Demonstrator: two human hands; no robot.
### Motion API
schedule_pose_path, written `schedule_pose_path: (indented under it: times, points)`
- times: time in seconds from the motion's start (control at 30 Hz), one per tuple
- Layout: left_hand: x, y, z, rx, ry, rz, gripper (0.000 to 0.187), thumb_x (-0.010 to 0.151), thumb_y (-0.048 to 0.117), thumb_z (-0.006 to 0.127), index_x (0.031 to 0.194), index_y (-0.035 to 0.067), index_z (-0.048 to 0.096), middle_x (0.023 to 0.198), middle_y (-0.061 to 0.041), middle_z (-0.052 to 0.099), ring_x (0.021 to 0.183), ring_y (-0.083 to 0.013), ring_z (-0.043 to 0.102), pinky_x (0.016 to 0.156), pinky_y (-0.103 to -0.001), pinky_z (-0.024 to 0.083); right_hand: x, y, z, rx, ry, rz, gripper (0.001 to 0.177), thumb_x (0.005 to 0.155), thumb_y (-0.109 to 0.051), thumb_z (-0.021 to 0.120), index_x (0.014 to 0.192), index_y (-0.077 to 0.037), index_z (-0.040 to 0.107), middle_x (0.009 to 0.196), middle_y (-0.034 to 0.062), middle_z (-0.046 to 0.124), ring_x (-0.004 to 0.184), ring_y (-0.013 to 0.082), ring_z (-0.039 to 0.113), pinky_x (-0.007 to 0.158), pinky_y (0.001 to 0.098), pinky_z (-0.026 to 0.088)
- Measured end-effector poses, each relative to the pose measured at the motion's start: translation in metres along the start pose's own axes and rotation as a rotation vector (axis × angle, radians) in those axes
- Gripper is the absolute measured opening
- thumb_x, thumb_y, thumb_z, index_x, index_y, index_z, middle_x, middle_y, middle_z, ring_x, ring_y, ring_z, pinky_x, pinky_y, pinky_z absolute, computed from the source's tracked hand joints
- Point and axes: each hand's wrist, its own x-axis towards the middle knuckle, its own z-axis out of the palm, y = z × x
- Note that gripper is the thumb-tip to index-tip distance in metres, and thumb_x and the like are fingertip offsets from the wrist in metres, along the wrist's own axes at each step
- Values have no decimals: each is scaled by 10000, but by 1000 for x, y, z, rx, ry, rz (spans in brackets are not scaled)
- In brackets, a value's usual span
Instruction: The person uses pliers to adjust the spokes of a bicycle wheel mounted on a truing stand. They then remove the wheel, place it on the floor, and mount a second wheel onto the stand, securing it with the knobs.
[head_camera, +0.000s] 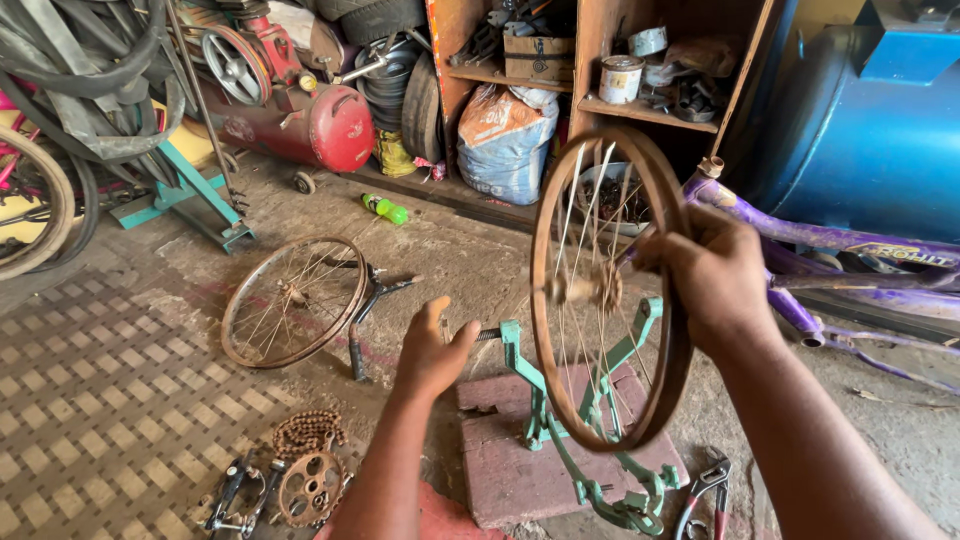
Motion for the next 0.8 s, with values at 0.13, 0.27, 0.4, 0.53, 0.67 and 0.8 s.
schedule_pose_path:
  times: [0.13, 0.27, 0.4, 0.53, 0.67, 0.8]
  points:
    - [5, 17, 13, 148, 63, 73, 627, 861, 446, 724, 1363, 103, 572, 1444, -159, 574, 1373, -348, 510, 1164, -512, 348, 1, -16, -9, 160, 72, -189, 254, 832, 55, 644, 1078, 0, 676, 920, 90, 717, 835, 182, 716, 821, 344, 629]
    - [2, 33, 19, 221, -77, 96, 632, 846, 478, 735, 1360, 141, 586, 1385, -143, 613, 1351, -342, 521, 1180, -541, 327, 5, -21, -63, 230, 197, -339, 133, 890, 36, 625, 1022, 28, 644, 924, 132, 666, 858, 242, 708, 865, 365, 630]
    - [-9, 44, 24, 409, -141, 56, 671, 820, 502, 745, 1387, 187, 572, 1397, -125, 591, 1388, -316, 475, 1202, -608, 235, 41, -8, -158, 619, 316, -262, 64, 833, -72, 689, 877, -65, 642, 849, 92, 664, 791, 219, 710, 850, 413, 691]
    - [-10, 53, 42, 420, -230, -1, 692, 862, 534, 671, 1435, 175, 523, 1479, -71, 556, 1453, -257, 429, 1243, -743, -54, 50, 34, -258, 636, 192, -379, 159, 1087, -63, 673, 965, -62, 571, 880, 51, 569, 910, 185, 634, 1020, 440, 582]
    - [-5, 56, 75, 481, -249, 121, 877, 833, 618, 671, 1517, 133, 411, 1575, -157, 402, 1509, -354, 270, 1216, -684, 9, 54, 52, -325, 605, 339, -330, 106, 1069, -99, 671, 1009, -62, 592, 891, 61, 598, 889, 189, 642, 968, 431, 580]
    - [-2, 58, 92, 659, -292, 108, 1001, 839, 664, 674, 1589, 123, 292, 1639, -262, 185, 1530, -476, 68, 1199, -653, 22, 53, 39, -353, 494, 458, -313, 92, 1051, -135, 669, 1052, -63, 613, 903, 71, 627, 867, 194, 651, 917, 422, 578]
